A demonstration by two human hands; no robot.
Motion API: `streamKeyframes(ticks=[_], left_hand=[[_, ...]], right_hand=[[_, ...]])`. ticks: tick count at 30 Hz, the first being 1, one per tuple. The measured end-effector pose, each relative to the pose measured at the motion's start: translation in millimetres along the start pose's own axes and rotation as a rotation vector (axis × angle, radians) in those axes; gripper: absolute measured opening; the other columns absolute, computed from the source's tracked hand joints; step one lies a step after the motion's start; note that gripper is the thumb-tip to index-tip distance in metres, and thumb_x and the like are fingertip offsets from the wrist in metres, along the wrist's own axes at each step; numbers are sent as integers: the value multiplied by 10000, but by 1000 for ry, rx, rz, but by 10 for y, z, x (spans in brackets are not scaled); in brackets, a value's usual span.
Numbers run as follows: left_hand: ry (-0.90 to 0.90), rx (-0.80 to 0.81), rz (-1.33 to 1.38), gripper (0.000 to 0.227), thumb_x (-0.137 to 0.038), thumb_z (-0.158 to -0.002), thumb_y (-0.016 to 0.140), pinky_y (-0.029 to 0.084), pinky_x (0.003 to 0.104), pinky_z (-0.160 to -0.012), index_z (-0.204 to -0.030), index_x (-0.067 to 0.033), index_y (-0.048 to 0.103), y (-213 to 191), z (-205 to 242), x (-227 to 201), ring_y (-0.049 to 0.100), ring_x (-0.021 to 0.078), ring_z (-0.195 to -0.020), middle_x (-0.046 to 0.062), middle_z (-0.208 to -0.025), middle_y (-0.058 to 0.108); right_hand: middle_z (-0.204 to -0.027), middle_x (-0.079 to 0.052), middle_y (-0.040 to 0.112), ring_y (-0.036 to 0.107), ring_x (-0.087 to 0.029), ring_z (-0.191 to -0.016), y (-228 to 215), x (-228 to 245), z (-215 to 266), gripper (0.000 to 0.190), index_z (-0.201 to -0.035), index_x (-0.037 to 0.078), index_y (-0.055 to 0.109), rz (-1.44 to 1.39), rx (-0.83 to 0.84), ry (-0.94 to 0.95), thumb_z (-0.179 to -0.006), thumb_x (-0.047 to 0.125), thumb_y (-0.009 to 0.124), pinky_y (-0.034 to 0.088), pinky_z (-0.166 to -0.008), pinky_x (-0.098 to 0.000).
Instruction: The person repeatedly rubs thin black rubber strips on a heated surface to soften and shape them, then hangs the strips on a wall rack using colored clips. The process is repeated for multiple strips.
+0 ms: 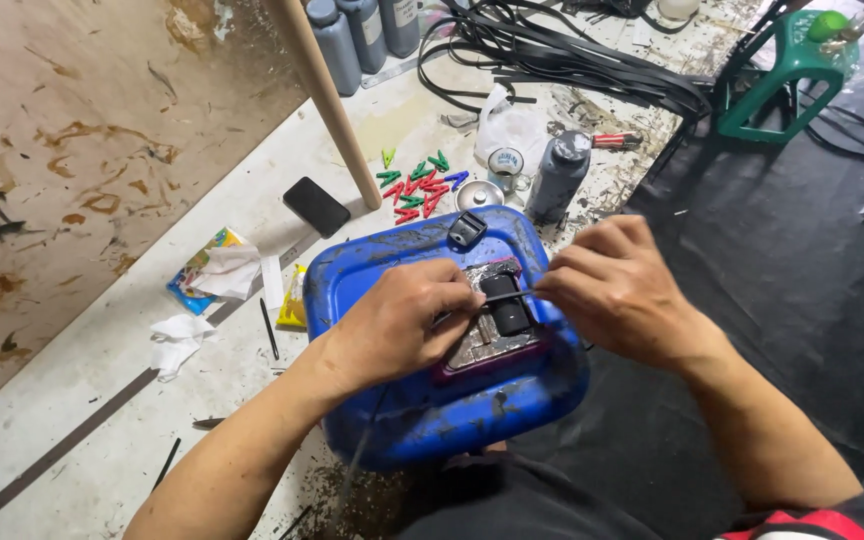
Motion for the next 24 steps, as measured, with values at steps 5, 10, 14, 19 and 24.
streamKeyframes(ticks=[5, 10, 14, 19, 24], left_hand=[[-12, 0, 10, 55, -78, -841, 676, 589, 410, -669, -827, -110, 719, 24, 7, 26, 717, 367, -791, 100, -824, 679], [5, 7, -16, 45, -79, -837, 684, 588, 415, -658, -830, -107, 718, 13, -13, 6, 715, 370, -785, 107, -822, 675], [3, -16, -25, 46, -85, -849, 681, 590, 417, -663, -826, -110, 712, 31, 7, -1, 714, 368, -788, 106, -820, 672], [-8, -23, 11, 37, -90, -850, 679, 592, 417, -675, -830, -108, 704, 14, 29, -4, 714, 377, -809, 109, -832, 673], [-1, -6, -4, 44, -84, -850, 684, 594, 408, -672, -839, -112, 716, 25, -1, -2, 720, 366, -802, 106, -825, 677]], right_hand=[[-867, 21, 656, 586, -236, -898, -113, -116, 163, 72, -852, 188, 685, 64, 78, 61, -916, 187, 718, 411, -862, -413], [-856, 36, 653, 584, -216, -872, 90, 121, -124, 156, -836, 193, 680, -2, -27, 28, -988, 226, 668, 420, -863, -390], [-834, 29, 639, 577, -222, -870, 28, 41, -36, 175, -828, 200, 675, 15, -2, 7, -999, 234, 655, 418, -870, -398], [-865, 24, 653, 576, -231, -890, -84, -50, 105, 107, -855, 199, 691, 43, 26, 51, -958, 226, 703, 410, -885, -403], [-867, 29, 651, 578, -217, -866, 53, 190, -159, 174, -854, 208, 686, 0, -42, 26, -1013, 258, 633, 414, -864, -392]])
Point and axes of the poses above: each hand's wrist, its own z-axis away from the middle knuckle, its own y-axis out of the palm, x = y × z, the point moved 2 cm from there along -z, towards the middle knuckle
